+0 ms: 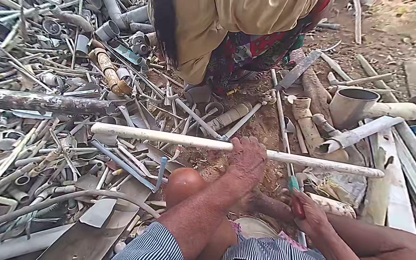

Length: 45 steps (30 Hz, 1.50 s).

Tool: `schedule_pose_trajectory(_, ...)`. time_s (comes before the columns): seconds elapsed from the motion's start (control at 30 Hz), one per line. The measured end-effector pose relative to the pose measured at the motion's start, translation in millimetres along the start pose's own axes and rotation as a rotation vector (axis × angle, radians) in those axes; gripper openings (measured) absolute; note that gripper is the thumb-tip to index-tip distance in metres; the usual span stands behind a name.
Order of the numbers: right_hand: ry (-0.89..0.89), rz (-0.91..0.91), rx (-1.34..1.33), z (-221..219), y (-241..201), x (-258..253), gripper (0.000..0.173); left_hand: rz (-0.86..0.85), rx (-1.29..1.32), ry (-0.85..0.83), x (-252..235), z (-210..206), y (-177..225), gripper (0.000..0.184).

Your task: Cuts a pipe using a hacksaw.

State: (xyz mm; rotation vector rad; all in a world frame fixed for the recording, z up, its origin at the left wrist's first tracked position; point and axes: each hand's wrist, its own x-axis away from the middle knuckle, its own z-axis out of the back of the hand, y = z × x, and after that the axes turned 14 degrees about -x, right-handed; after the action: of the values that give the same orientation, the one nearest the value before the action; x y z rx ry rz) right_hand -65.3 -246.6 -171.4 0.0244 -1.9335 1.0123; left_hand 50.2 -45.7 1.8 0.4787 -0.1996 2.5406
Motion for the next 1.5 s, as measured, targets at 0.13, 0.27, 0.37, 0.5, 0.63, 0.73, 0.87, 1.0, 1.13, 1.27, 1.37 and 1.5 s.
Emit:
schedule_pose_trajectory(0.13, -0.055, -0.092, -0.132, -2, -10, 4, 0.028, 0.005, 0.022, 0.058, 0, -4, 4, 0.037)
schedule_pose_trajectory(0.27, -0.143, -0.151, -0.187, -1, -16, 5, 0.029, -0.016, 0.049, 0.062, -3, -7, 4, 0.038)
schedule_pose_trajectory(0.37, -0.179, -0.160, -0.283, 1, -19, 5, 0.047, -0.006, 0.061, 0.090, -4, -10, 2, 0.036)
schedule_pose_trajectory(0.5, -0.178, -0.073, -0.404, 17, -22, -2, 0.056, 0.018, 0.036, 0.124, -7, -14, 5, 0.037)
schedule_pose_trajectory(0.63, -0.095, 0.025, -0.413, 12, -44, 13, 0.050, 0.031, 0.011, 0.209, -7, -14, 13, 0.037)
schedule_pose_trajectory(0.73, -0.111, 0.164, -0.452, 4, -67, 17, 0.045, 0.024, 0.019, 0.224, -7, -14, 19, 0.036)
schedule_pose_trajectory(0.87, -0.021, 0.289, -0.523, -15, -104, 20, 0.034, -0.039, 0.089, 0.173, -6, -13, 25, 0.035)
schedule_pose_trajectory(1.0, -0.004, 0.368, -0.613, -29, -128, 21, 0.041, -0.115, 0.080, 0.144, -6, -13, 32, 0.034)
schedule_pose_trajectory(1.13, -0.118, 0.377, -0.699, -32, -142, 25, 0.044, -0.106, 0.098, 0.182, -5, -18, 35, 0.032)
schedule_pose_trajectory(1.27, -0.038, 0.430, -0.712, -34, -159, 25, 0.033, -0.104, 0.072, 0.032, -5, -14, 23, 0.034)
schedule_pose_trajectory(1.37, 0.049, 0.534, -0.703, -14, -181, 13, 0.026, -0.039, 0.069, -0.173, -2, -5, -9, 0.032)
schedule_pose_trajectory(1.5, 0.148, 0.607, -0.756, 27, -214, -2, 0.025, 0.065, 0.011, -0.054, 10, -10, -59, 0.026)
